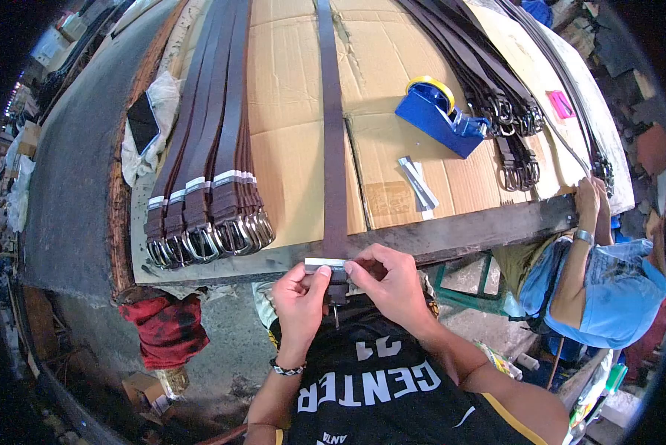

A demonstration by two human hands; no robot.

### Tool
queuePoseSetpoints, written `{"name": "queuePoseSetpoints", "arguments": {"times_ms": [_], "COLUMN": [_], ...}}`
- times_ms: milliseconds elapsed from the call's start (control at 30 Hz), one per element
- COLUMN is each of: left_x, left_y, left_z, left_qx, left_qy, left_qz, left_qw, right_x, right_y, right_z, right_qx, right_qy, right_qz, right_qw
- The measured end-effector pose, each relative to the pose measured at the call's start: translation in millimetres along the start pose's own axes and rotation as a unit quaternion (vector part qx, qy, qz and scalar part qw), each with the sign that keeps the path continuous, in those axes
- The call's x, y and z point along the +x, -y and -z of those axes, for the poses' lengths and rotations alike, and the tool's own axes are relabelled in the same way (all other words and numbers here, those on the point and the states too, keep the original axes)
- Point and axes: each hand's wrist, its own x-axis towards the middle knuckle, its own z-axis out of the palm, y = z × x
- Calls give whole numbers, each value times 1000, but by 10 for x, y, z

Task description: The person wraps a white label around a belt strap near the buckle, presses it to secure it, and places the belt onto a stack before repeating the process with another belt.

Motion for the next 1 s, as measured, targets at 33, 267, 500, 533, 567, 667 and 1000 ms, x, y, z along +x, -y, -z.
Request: {"name": "queuePoseSetpoints", "arguments": {"times_ms": [33, 267, 500, 533, 567, 667, 1000], "left_x": [-12, -16, -12, -14, -16, -43, -216], "left_y": [-19, -44, 9, 6, 1, -69, 18], "left_z": [-2, 20, 45, 52, 60, 78, -50], "left_qx": [-1, -1, -32, -37, -42, -73, 160], "left_qy": [1, -4, 5, 4, 2, 9, -132], "left_qz": [5, 2, 14, 23, 33, 68, -220], "left_qw": [1000, 1000, 999, 999, 999, 995, 953], "right_x": [15, 45, 63, 74, 84, 95, 98], "right_y": [8, -20, -22, -59, -86, -111, -112], "right_z": [-6, -37, -61, -75, -89, -105, -151], "right_qx": [-2, -3, 40, 62, 85, 106, 160], "right_qy": [7, 31, 35, 36, 36, 52, 68], "right_qz": [-5, -26, -37, -37, -36, -63, -47], "right_qw": [1000, 999, 998, 997, 995, 991, 984]}}
